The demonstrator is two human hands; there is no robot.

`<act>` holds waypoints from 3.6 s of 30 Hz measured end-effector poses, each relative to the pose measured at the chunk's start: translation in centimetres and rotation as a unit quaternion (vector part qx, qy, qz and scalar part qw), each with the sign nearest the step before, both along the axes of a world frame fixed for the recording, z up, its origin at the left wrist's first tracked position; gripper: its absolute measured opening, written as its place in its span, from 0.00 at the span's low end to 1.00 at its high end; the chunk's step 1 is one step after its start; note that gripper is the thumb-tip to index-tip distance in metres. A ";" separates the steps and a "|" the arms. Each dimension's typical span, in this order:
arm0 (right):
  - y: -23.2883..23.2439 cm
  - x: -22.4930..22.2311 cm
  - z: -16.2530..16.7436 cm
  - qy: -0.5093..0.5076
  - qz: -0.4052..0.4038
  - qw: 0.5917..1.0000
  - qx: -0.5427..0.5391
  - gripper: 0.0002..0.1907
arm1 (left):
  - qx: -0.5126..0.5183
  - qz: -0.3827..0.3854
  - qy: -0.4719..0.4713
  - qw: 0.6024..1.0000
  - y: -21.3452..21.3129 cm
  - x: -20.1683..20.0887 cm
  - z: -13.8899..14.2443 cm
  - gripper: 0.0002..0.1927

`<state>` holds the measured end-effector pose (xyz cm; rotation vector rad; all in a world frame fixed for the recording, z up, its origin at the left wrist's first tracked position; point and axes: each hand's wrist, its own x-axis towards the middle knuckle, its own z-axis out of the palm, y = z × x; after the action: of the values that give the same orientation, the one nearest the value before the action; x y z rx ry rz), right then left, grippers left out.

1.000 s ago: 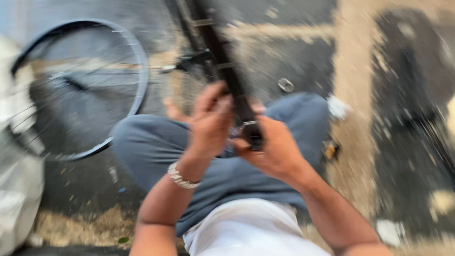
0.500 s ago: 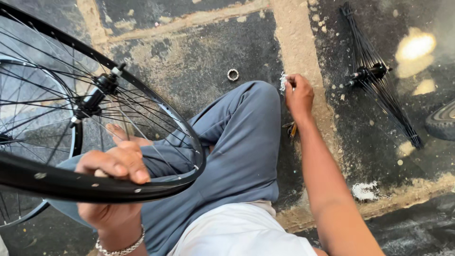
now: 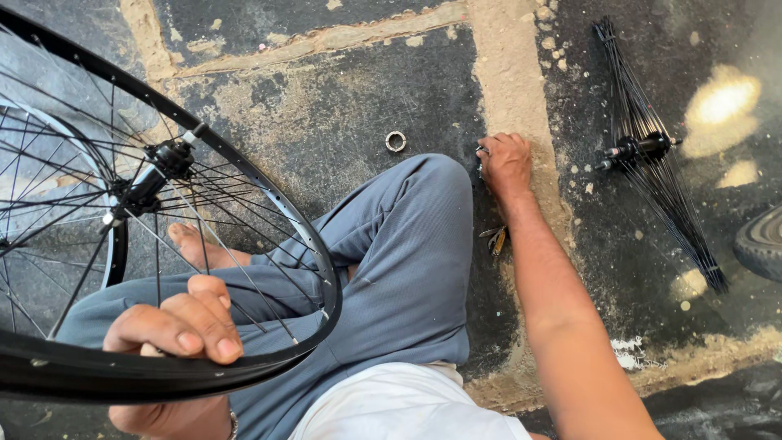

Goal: The person sits on the floor and attaches a black rim to a bicycle wheel hub by hand. They insert spokes into the rim holes and secure them to the hub, repeating the process to assemble the wheel structure.

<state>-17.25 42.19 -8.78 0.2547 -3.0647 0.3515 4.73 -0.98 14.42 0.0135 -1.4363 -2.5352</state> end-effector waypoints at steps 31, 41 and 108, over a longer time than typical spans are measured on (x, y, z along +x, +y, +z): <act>0.5 -3.5 -1.9 -0.104 -0.197 0.650 -0.727 0.02 | 0.164 -0.143 0.085 0.972 6.4 -7.6 -3.0 0.17; 1.5 -0.2 -1.7 -0.225 -0.218 0.529 -0.789 0.06 | 0.192 -0.137 0.060 0.970 5.6 -6.0 -1.3 0.19; -17.1 13.3 26.3 -0.277 -0.024 0.501 -0.820 0.06 | 0.202 -0.190 0.115 0.954 3.7 -6.8 -1.1 0.10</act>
<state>-3.93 25.08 17.51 -0.1180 -1.4778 3.2035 -2.02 2.77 13.33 -0.5204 -0.8794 -2.9718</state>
